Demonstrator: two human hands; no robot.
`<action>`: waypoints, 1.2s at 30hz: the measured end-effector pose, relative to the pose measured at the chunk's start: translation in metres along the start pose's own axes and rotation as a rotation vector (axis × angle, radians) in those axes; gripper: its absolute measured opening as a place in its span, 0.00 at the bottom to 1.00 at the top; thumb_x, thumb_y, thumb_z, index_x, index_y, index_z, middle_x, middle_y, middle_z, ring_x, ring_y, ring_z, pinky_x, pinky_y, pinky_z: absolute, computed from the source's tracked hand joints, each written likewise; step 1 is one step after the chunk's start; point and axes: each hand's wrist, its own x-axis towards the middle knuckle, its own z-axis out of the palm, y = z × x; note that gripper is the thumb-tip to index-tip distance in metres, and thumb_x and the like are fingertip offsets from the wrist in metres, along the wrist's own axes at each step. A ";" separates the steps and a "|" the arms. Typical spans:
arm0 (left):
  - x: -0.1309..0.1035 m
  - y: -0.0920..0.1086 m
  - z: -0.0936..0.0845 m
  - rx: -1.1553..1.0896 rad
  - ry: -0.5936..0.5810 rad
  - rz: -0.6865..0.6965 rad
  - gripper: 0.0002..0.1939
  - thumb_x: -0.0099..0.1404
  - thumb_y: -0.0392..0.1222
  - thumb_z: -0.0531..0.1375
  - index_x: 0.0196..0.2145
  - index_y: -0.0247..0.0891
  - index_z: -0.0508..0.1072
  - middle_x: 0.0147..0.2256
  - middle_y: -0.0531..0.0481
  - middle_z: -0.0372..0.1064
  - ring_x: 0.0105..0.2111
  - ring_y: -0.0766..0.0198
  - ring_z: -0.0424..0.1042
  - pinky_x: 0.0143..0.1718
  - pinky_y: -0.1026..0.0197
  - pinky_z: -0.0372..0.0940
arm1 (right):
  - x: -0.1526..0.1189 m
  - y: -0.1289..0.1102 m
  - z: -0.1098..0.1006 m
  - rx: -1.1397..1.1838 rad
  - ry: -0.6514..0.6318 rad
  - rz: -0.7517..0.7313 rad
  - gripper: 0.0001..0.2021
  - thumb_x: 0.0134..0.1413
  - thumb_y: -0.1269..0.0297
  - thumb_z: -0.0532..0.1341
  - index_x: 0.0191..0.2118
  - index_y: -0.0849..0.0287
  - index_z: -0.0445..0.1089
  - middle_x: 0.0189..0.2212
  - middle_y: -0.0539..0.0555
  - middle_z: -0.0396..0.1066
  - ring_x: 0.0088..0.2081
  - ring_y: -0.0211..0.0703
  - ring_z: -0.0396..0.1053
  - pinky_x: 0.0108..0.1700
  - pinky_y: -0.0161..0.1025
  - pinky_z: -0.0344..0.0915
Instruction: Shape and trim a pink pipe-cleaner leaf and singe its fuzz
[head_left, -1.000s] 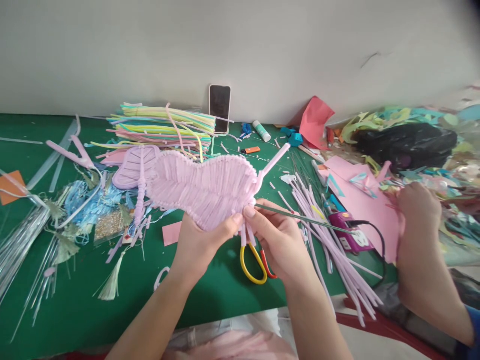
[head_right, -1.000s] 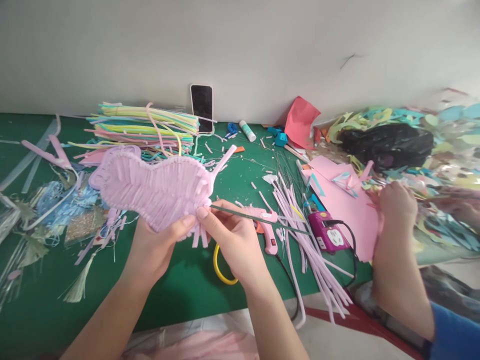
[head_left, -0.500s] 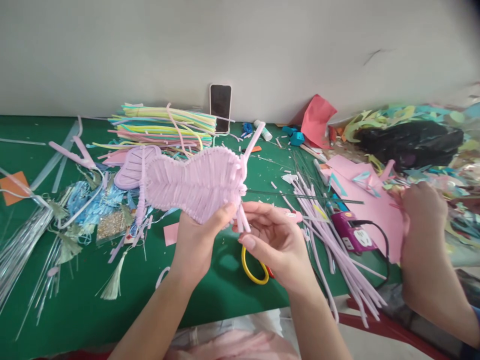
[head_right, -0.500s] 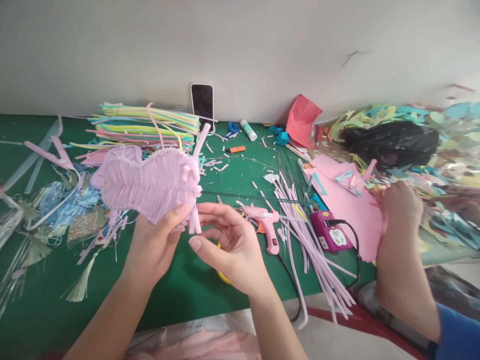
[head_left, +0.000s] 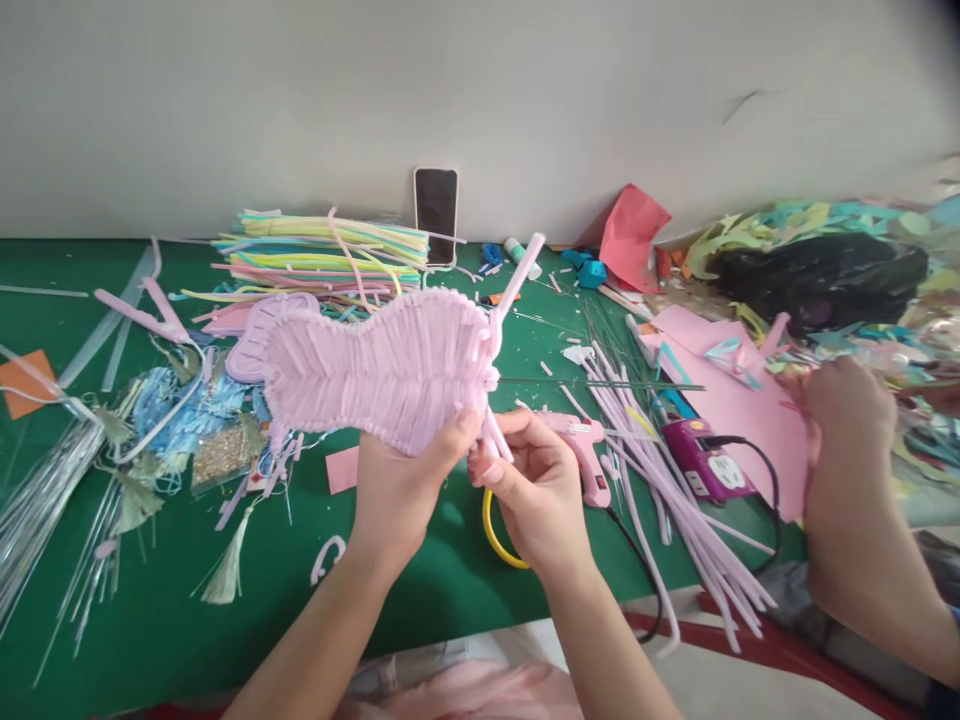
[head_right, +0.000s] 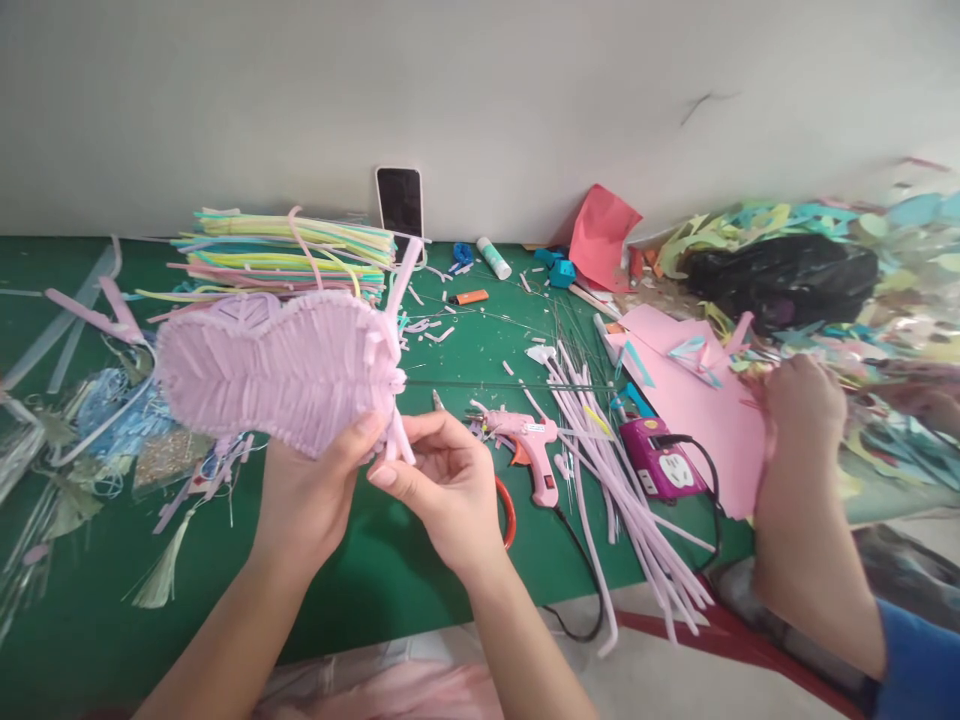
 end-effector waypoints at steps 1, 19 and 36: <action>0.000 -0.001 0.000 0.018 0.000 0.016 0.08 0.56 0.39 0.71 0.34 0.38 0.78 0.33 0.52 0.77 0.37 0.63 0.76 0.39 0.63 0.72 | 0.000 0.000 0.000 0.004 0.003 0.005 0.12 0.41 0.62 0.75 0.32 0.55 0.76 0.24 0.46 0.72 0.24 0.33 0.68 0.30 0.32 0.70; -0.008 -0.005 0.010 0.168 0.130 0.294 0.12 0.50 0.37 0.73 0.33 0.38 0.78 0.33 0.51 0.78 0.35 0.57 0.79 0.40 0.58 0.74 | 0.001 0.002 0.013 0.065 0.115 -0.042 0.13 0.44 0.60 0.74 0.26 0.58 0.70 0.21 0.43 0.63 0.22 0.28 0.58 0.26 0.26 0.59; -0.013 -0.003 0.008 -0.002 0.087 0.101 0.09 0.57 0.45 0.70 0.29 0.37 0.79 0.26 0.51 0.76 0.26 0.64 0.75 0.28 0.64 0.72 | 0.002 0.005 0.005 0.080 -0.015 -0.095 0.02 0.53 0.62 0.70 0.31 0.52 0.78 0.26 0.46 0.71 0.26 0.32 0.65 0.29 0.31 0.63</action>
